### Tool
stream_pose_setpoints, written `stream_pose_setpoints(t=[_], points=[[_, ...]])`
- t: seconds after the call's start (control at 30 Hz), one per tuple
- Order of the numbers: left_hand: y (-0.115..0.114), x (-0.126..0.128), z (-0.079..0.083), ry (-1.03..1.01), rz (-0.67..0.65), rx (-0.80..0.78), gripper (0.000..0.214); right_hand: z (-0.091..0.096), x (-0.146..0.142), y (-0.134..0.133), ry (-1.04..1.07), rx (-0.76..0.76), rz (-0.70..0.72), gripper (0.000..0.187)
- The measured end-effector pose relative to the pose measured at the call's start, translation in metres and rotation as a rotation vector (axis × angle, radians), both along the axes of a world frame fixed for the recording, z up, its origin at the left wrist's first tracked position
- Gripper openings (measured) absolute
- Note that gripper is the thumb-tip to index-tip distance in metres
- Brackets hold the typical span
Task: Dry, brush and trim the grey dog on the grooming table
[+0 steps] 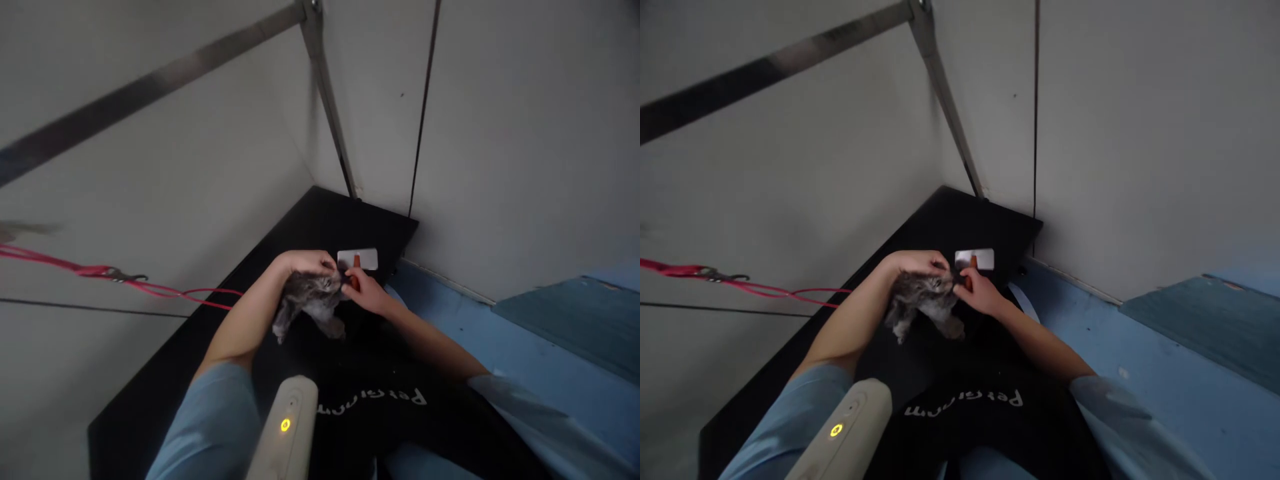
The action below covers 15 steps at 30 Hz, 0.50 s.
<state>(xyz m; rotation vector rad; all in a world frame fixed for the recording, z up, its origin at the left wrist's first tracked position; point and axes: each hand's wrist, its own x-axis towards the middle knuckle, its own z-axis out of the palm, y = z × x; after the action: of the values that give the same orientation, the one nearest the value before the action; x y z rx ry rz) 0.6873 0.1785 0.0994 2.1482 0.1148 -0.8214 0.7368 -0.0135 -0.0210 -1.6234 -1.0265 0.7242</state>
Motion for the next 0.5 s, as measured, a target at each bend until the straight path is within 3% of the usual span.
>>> stream_pose_setpoints(t=[0.07,0.17,0.23,0.37,0.5], points=[[0.001,0.001,-0.001,-0.007,0.02,-0.043,0.024,-0.004,0.0,-0.024,0.01,-0.046,0.025,0.041],[0.005,0.0,-0.004,-0.071,0.094,-0.027,0.022,-0.006,-0.001,-0.05,-0.09,-0.066,-0.096,0.019],[0.008,0.002,-0.006,-0.12,0.165,0.0,0.022,-0.001,-0.001,-0.055,-0.152,0.02,-0.165,0.016],[0.015,0.005,-0.011,-0.158,0.337,0.051,0.018,0.021,-0.002,-0.036,-0.142,0.326,-0.309,0.014],[0.021,0.003,-0.012,-0.131,0.474,0.002,0.011,0.041,-0.003,-0.006,0.039,0.524,-0.296,0.012]])
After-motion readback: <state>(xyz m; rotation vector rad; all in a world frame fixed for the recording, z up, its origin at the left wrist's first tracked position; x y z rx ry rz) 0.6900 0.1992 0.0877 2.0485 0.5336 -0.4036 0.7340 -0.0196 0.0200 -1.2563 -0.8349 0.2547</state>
